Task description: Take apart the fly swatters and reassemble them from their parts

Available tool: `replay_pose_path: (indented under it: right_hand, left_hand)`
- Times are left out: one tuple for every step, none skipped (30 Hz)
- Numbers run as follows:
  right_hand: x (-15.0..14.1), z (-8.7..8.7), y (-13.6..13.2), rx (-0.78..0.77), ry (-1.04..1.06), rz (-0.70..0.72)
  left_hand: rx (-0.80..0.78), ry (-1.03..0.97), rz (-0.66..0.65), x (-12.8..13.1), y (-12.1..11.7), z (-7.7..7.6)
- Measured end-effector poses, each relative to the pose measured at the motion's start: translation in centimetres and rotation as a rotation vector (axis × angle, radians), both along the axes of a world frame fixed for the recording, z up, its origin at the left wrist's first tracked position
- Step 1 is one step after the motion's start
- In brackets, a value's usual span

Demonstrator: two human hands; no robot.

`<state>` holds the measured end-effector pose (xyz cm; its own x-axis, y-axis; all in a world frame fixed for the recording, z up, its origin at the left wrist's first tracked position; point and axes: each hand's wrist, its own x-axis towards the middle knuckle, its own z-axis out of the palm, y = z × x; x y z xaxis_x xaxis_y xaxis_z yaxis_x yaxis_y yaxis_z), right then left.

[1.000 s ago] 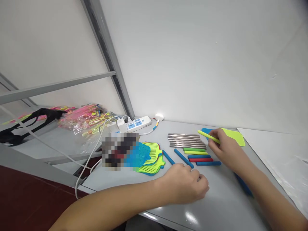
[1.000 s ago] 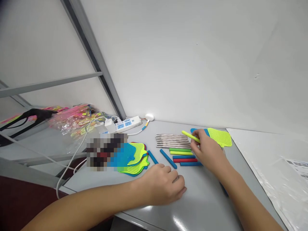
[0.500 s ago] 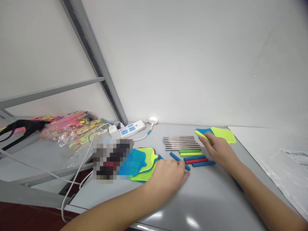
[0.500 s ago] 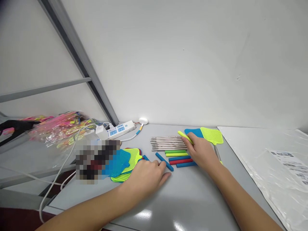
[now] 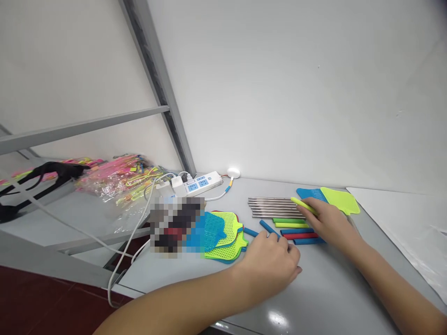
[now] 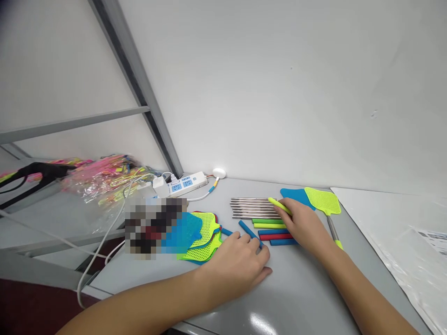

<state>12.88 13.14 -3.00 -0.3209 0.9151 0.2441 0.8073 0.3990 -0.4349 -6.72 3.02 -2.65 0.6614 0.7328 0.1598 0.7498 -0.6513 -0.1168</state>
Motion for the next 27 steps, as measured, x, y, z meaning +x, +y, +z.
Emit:
replay_pose_path:
  right_hand:
    - [-0.1, -0.1, 0.2, 0.005, -0.016, 0.016]
    - [-0.3, -0.1, 0.5, 0.008, -0.037, 0.028]
    - [-0.4, -0.1, 0.7, 0.002, -0.066, 0.041]
    - [-0.6, -0.1, 1.0, -0.012, -0.099, 0.057]
    - [-0.9, 0.1, 1.2, -0.033, -0.134, 0.078]
    - [-1.1, 0.4, 1.5, -0.058, -0.167, 0.106]
    - [-1.5, 0.7, 1.7, -0.081, -0.195, 0.136]
    - [-1.8, 1.1, 2.0, -0.098, -0.217, 0.162]
    - [-2.3, 1.6, 2.3, -0.107, -0.233, 0.182]
    - [-2.8, 2.1, 2.6, -0.111, -0.245, 0.196]
    - [-3.3, 2.5, 2.9, -0.114, -0.256, 0.206]
    - [-3.9, 2.9, 3.3, -0.114, -0.267, 0.213]
    - [-4.5, 3.2, 3.8, -0.113, -0.276, 0.217]
    - [-5.1, 3.4, 4.2, -0.110, -0.284, 0.221]
    - [-5.7, 3.5, 4.7, -0.109, -0.290, 0.225]
    - [-6.2, 3.5, 5.2, -0.110, -0.296, 0.230]
    - [-6.7, 3.4, 5.7, -0.115, -0.301, 0.236]
    - [-7.1, 3.2, 6.2, -0.122, -0.307, 0.244]
    - [-7.4, 3.0, 6.6, -0.130, -0.311, 0.252]
    - [-7.6, 2.8, 7.0, -0.140, -0.315, 0.264]
    - [-7.8, 2.6, 7.4, -0.152, -0.318, 0.279]
    - [-7.9, 2.5, 7.8, -0.166, -0.319, 0.297]
    - [-7.9, 2.4, 8.1, -0.184, -0.319, 0.316]
    - [-7.9, 2.3, 8.4, -0.204, -0.320, 0.335]
    - [-7.9, 2.3, 8.7, -0.224, -0.321, 0.350]
    - [-7.9, 2.3, 8.9, -0.242, -0.323, 0.361]
    - [-7.9, 2.3, 9.2, -0.256, -0.327, 0.365]
  left_hand:
    - [0.008, 0.003, 0.007, 0.0, 0.0, 0.0]
    - [0.015, 0.007, 0.015, -0.1, 0.0, -0.1]
    - [0.020, 0.011, 0.024, -0.2, 0.1, -0.1]
    - [0.020, 0.016, 0.032, -0.3, 0.1, -0.1]
    - [0.014, 0.020, 0.042, -0.4, 0.2, 0.0]
    - [0.001, 0.021, 0.056, -0.6, 0.4, 0.1]
    - [-0.015, 0.019, 0.074, -0.7, 0.5, 0.2]
    - [-0.031, 0.015, 0.095, -0.9, 0.7, 0.4]
    - [-0.047, 0.012, 0.116, -1.1, 0.8, 0.5]
    - [-0.062, 0.010, 0.135, -1.2, 0.9, 0.7]
    - [-0.077, 0.011, 0.151, -1.3, 1.1, 0.8]
    - [-0.093, 0.014, 0.163, -1.4, 1.1, 0.8]
    - [-0.110, 0.020, 0.167, -1.4, 1.2, 0.8]
    - [-0.122, 0.026, 0.163, -1.4, 1.2, 0.8]
    - [-0.124, 0.030, 0.150, -1.3, 1.2, 0.7]
    - [-0.119, 0.034, 0.133, -1.2, 1.1, 0.6]
    - [-0.113, 0.038, 0.114, -1.1, 1.1, 0.5]
    - [-0.108, 0.043, 0.095, -1.1, 1.0, 0.4]
    - [-0.105, 0.045, 0.075, -1.1, 1.0, 0.2]
    - [-0.100, 0.043, 0.055, -1.1, 0.9, 0.1]
    - [-0.089, 0.036, 0.033, -1.1, 0.9, 0.0]
    - [-0.066, 0.024, 0.010, -1.2, 0.8, -0.2]
    - [-0.033, 0.006, -0.017, -1.2, 0.7, -0.3]
    - [0.003, -0.014, -0.042, -1.3, 0.6, -0.5]
    - [0.031, -0.031, -0.068, -1.4, 0.4, -0.5]
    - [0.044, -0.042, -0.095, -1.4, 0.3, -0.6]
    - [0.045, -0.045, -0.124, -1.4, 0.2, -0.5]
